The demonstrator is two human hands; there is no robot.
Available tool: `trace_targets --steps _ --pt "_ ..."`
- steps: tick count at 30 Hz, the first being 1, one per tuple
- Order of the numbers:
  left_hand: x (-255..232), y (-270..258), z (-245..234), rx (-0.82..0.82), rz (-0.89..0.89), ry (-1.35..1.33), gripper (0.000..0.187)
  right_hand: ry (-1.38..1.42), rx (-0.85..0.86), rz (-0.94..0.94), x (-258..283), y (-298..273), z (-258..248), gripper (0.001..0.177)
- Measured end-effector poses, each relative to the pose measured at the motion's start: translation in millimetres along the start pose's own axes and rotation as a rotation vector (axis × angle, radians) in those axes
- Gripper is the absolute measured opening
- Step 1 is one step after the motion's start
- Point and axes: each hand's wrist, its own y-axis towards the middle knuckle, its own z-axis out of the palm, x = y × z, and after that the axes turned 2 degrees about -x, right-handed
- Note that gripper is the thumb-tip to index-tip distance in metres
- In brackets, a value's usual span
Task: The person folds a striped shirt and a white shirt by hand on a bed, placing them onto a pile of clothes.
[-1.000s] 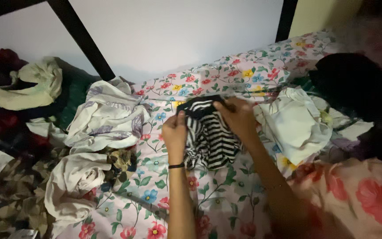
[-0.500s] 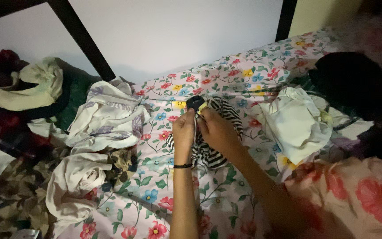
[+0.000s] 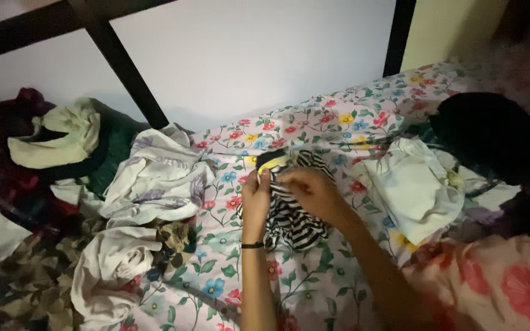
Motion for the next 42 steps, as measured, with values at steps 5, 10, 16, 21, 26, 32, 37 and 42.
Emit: trace_targets --steps 5,10,16,21,26,32,37,42 --pt "-24 -16 9 0.167 0.161 0.059 0.04 -0.034 -0.392 -0.686 21 -2 -28 0.067" --pt "-27 -15 7 0.175 0.54 0.367 0.036 -0.147 0.176 -0.245 25 33 -52 0.039" --pt "-17 -16 16 -0.04 0.643 0.495 0.039 -0.428 -0.128 -0.136 4 35 -37 0.02" --pt "-8 -23 35 -0.189 0.325 0.367 0.036 -0.378 -0.338 -0.214 -14 39 -29 0.036" --pt "22 0 22 -0.207 0.424 -0.054 0.025 -0.2 -0.084 0.012 -17 28 -29 0.061" --pt "29 9 9 -0.337 0.296 -0.236 0.027 -0.317 0.656 0.015 -52 -9 -5 0.064" --pt "14 6 2 -0.441 0.453 -0.3 0.016 -0.433 0.005 -0.011 -73 -9 14 0.052" --pt "19 25 -26 -0.565 0.071 -0.306 0.016 -0.08 -0.468 0.314 -76 -5 25 0.048"
